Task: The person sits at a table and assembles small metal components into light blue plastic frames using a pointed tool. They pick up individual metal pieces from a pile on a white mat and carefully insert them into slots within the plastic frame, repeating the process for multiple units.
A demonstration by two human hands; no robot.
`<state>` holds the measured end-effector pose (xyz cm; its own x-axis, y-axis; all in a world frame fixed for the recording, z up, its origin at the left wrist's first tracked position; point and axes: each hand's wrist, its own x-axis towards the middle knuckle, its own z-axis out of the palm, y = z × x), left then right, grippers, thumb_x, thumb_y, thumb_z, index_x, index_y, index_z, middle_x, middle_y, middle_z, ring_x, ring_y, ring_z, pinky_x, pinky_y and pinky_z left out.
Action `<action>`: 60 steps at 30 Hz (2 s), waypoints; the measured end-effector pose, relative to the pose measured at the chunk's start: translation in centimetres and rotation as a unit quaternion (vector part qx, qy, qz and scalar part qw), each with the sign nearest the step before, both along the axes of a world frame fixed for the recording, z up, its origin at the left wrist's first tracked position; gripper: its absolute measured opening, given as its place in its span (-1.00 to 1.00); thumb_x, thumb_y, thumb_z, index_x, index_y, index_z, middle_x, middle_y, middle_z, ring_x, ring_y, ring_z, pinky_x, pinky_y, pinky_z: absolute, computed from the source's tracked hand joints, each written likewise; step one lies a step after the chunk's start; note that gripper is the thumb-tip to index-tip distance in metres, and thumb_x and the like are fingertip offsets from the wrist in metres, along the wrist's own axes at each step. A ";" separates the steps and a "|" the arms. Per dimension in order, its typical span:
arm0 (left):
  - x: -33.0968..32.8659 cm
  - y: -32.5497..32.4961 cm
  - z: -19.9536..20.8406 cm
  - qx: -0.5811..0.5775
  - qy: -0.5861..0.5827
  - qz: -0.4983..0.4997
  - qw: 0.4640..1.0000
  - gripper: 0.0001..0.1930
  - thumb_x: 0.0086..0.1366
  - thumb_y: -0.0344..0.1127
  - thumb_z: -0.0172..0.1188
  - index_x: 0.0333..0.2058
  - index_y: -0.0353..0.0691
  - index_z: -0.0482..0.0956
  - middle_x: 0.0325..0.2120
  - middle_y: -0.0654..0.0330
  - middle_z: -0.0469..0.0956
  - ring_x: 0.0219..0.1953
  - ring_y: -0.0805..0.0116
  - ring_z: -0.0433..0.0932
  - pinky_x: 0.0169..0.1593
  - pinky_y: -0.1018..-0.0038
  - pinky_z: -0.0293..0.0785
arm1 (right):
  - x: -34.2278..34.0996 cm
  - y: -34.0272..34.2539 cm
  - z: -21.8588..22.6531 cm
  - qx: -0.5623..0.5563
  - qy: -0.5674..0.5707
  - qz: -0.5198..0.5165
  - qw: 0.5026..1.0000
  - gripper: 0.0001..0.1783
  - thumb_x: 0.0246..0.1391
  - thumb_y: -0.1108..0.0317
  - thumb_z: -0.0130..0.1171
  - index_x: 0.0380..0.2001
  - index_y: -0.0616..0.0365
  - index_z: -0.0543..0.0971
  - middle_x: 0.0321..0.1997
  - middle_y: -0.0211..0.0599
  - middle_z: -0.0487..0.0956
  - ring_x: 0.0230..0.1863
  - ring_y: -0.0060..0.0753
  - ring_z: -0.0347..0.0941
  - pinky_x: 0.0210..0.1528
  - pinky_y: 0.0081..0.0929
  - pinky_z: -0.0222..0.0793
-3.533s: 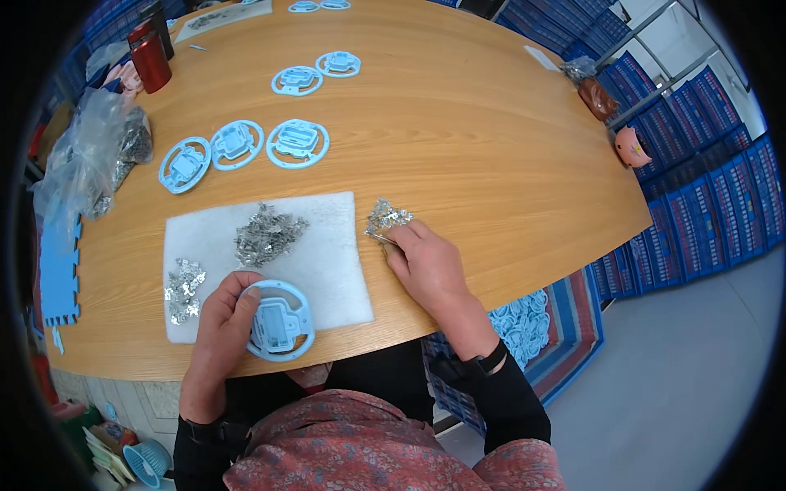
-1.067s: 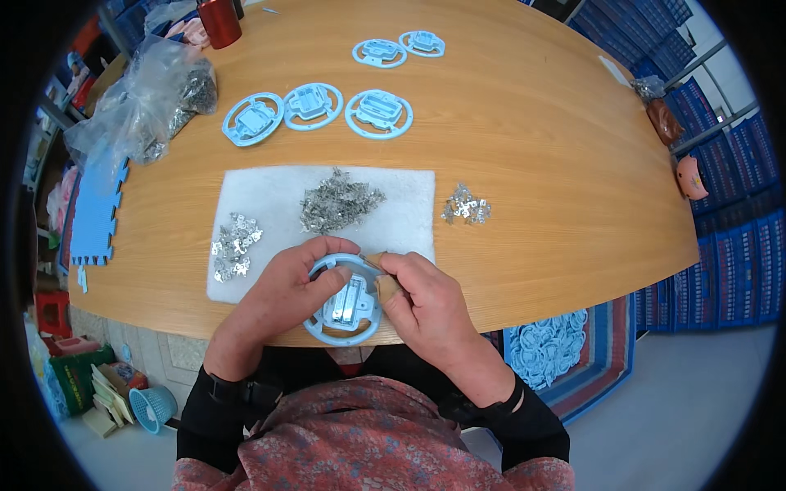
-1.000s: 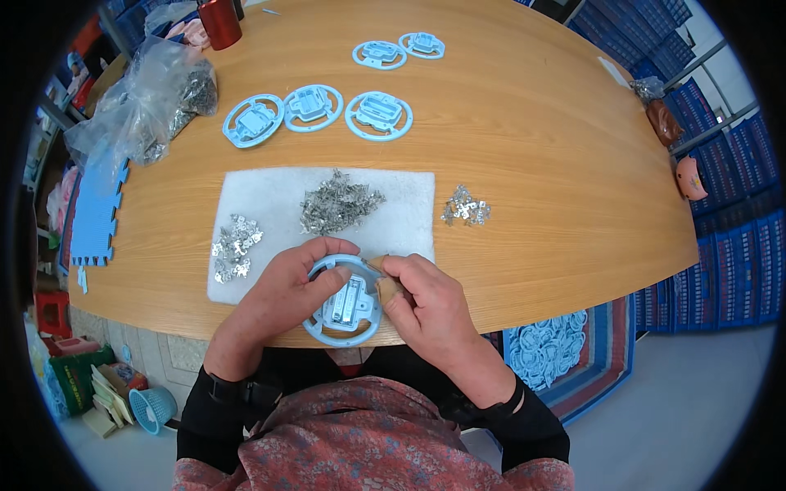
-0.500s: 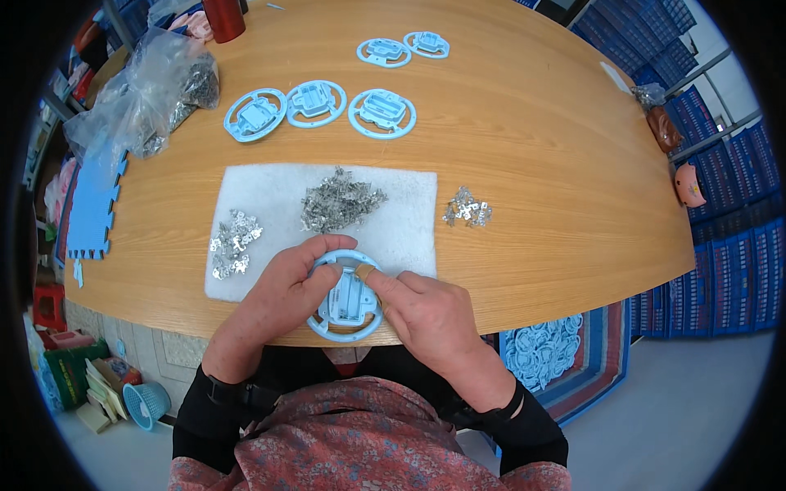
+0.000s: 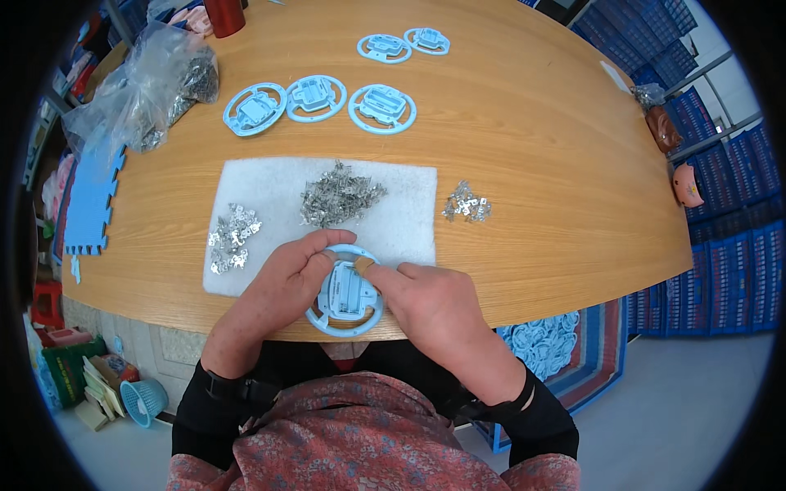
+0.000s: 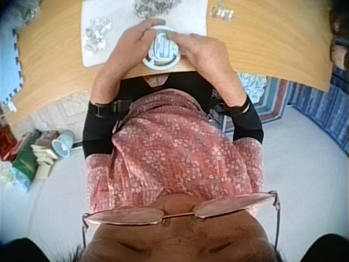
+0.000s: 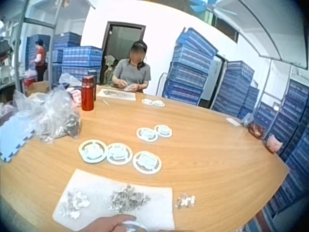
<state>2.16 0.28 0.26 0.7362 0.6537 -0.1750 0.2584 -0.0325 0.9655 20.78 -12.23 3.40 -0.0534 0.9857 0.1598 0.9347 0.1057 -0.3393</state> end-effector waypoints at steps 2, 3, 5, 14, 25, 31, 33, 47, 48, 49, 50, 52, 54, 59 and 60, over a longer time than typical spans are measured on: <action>0.1 -0.1 -0.1 0.005 0.007 0.001 1.000 -0.64 0.47 -0.41 -0.09 0.13 -0.37 0.53 -0.26 0.14 0.63 -0.23 0.48 0.55 -0.11 0.49 0.51 | 0.2 0.0 0.2 -0.003 0.008 -0.001 1.000 -0.65 0.06 0.37 0.21 -0.03 -0.09 0.64 -0.49 -0.31 0.56 -0.44 -0.11 0.59 -0.46 -0.17 0.48; 0.2 0.0 0.1 0.014 0.016 -0.003 1.000 -0.64 0.47 -0.41 -0.09 0.13 -0.37 0.53 -0.27 0.13 0.63 -0.24 0.47 0.56 -0.11 0.48 0.51 | 0.1 0.1 0.2 -0.010 0.011 -0.004 1.000 -0.66 0.07 0.37 0.21 -0.05 -0.07 0.64 -0.49 -0.30 0.56 -0.44 -0.09 0.59 -0.46 -0.15 0.48; 0.2 0.0 0.1 0.030 0.026 -0.010 0.999 -0.64 0.47 -0.42 -0.10 0.12 -0.37 0.53 -0.29 0.12 0.63 -0.25 0.46 0.56 -0.12 0.47 0.51 | -0.2 0.2 0.7 -0.023 0.017 -0.013 0.999 -0.69 0.08 0.38 0.19 -0.07 -0.03 0.64 -0.49 -0.27 0.57 -0.43 -0.04 0.60 -0.45 -0.12 0.49; 0.2 0.0 -0.1 0.057 0.039 -0.002 0.998 -0.65 0.45 -0.42 -0.12 0.10 -0.33 0.54 -0.36 0.12 0.62 -0.32 0.41 0.57 -0.19 0.42 0.52 | -0.3 3.4 5.5 -0.177 -0.095 0.090 0.975 -0.79 0.09 0.44 0.13 -0.20 0.14 0.63 -0.46 -0.02 0.64 -0.33 0.09 0.65 -0.30 -0.02 0.54; 0.6 -0.6 0.2 0.006 0.035 -0.007 0.999 -0.67 0.44 -0.38 0.06 0.12 -0.32 0.53 -0.25 0.13 0.66 -0.25 0.49 0.61 -0.14 0.47 0.56 | 1.0 1.8 3.7 -0.147 -0.043 0.021 0.988 -0.80 0.17 0.30 0.18 -0.16 -0.02 0.67 -0.40 -0.09 0.66 -0.36 0.11 0.61 -0.33 -0.05 0.51; -0.3 -0.4 0.3 0.052 0.037 0.011 0.998 -0.61 0.33 -0.34 0.17 0.10 -0.34 0.55 -0.20 0.10 0.67 -0.19 0.45 0.63 -0.11 0.41 0.59 | 0.1 2.0 4.7 -0.123 -0.021 0.026 0.992 -0.74 0.18 0.34 0.22 -0.07 0.00 0.69 -0.26 -0.01 0.67 -0.24 0.12 0.62 -0.23 -0.14 0.55; -0.3 -0.7 -1.9 0.012 -0.036 0.038 0.999 -0.59 0.26 -0.34 0.24 0.08 -0.29 0.57 -0.21 0.09 0.67 -0.17 0.44 0.62 -0.09 0.40 0.60 | 0.1 1.5 4.7 -0.107 0.057 0.014 0.993 -0.70 0.19 0.35 0.21 -0.01 0.11 0.65 -0.23 0.09 0.66 -0.24 0.13 0.64 -0.21 -0.20 0.56; 2.4 -4.4 -1.0 0.065 -0.264 0.153 0.950 -0.61 0.20 -0.32 0.18 -0.01 -0.33 0.44 -0.21 -0.17 0.60 -0.11 -0.20 0.59 -0.04 0.09 0.52 | 2.2 0.2 -0.3 -0.056 0.614 -0.111 0.779 -0.67 0.43 0.24 0.09 0.09 0.24 0.49 -0.05 -0.25 0.62 -0.12 -0.54 0.61 -0.09 -0.55 0.56; 1.8 -4.3 -1.1 0.108 -0.261 0.154 0.947 -0.59 0.19 -0.33 0.17 0.00 -0.34 0.44 -0.20 -0.20 0.59 -0.09 -0.24 0.58 -0.01 0.05 0.50 | 2.9 0.1 -0.7 -0.056 0.601 -0.093 0.792 -0.68 0.43 0.24 0.09 0.07 0.23 0.50 -0.09 -0.28 0.61 -0.17 -0.56 0.58 -0.13 -0.57 0.53; 1.0 -4.1 -0.8 0.152 -0.261 0.165 0.939 -0.58 0.18 -0.34 0.15 0.01 -0.35 0.43 -0.20 -0.23 0.59 -0.07 -0.27 0.57 0.01 0.00 0.49 | 4.2 0.7 -0.8 -0.062 0.582 -0.068 0.808 -0.70 0.43 0.24 0.09 0.05 0.23 0.51 -0.13 -0.31 0.60 -0.21 -0.58 0.56 -0.17 -0.58 0.50; 0.3 -3.8 -0.1 0.165 -0.223 0.134 0.951 -0.57 0.17 -0.35 0.14 0.02 -0.35 0.43 -0.20 -0.24 0.57 -0.09 -0.28 0.56 -0.02 0.00 0.49 | 5.0 0.9 -1.0 -0.060 0.569 -0.046 0.819 -0.71 0.43 0.24 0.08 0.02 0.23 0.53 -0.17 -0.34 0.60 -0.25 -0.60 0.54 -0.21 -0.60 0.47; -0.4 -3.6 1.6 0.182 -0.151 0.040 0.971 -0.54 0.15 -0.38 0.12 0.05 -0.36 0.43 -0.20 -0.24 0.54 -0.14 -0.30 0.56 -0.08 -0.01 0.50 | 2.1 0.4 0.9 -0.037 0.503 -0.104 0.857 -0.77 0.37 0.32 0.13 -0.06 0.26 0.57 -0.20 -0.37 0.59 -0.21 -0.62 0.47 -0.16 -0.60 0.40; -0.7 -2.9 1.9 0.162 -0.129 0.038 0.978 -0.41 0.14 -0.38 0.10 0.19 -0.43 0.38 -0.18 -0.28 0.53 -0.11 -0.31 0.55 0.00 -0.05 0.49 | 1.6 0.7 2.0 -0.042 0.414 -0.136 0.899 -0.71 0.35 0.31 0.13 -0.02 0.32 0.57 -0.16 -0.35 0.61 -0.16 -0.58 0.48 -0.13 -0.59 0.40; -2.4 -0.8 0.4 -0.034 -0.192 0.056 0.979 -0.52 0.46 -0.34 -0.05 0.30 -0.35 0.30 0.02 -0.03 0.56 0.04 0.11 0.59 0.13 0.26 0.53 | -2.2 1.7 3.9 0.009 0.504 -0.142 0.852 -0.77 0.46 0.21 0.00 0.02 0.07 0.49 -0.48 -0.65 0.31 -0.57 -0.82 0.14 -0.57 -0.76 -0.01; -2.6 -0.7 0.2 -0.120 -0.210 0.055 0.969 -0.54 0.52 -0.33 -0.09 0.33 -0.32 0.27 0.01 0.03 0.56 0.00 0.20 0.61 0.09 0.30 0.57 | -1.8 1.5 3.8 0.003 0.510 -0.121 0.851 -0.80 0.47 0.24 -0.01 -0.01 0.08 0.49 -0.48 -0.65 0.30 -0.55 -0.81 0.14 -0.55 -0.76 0.02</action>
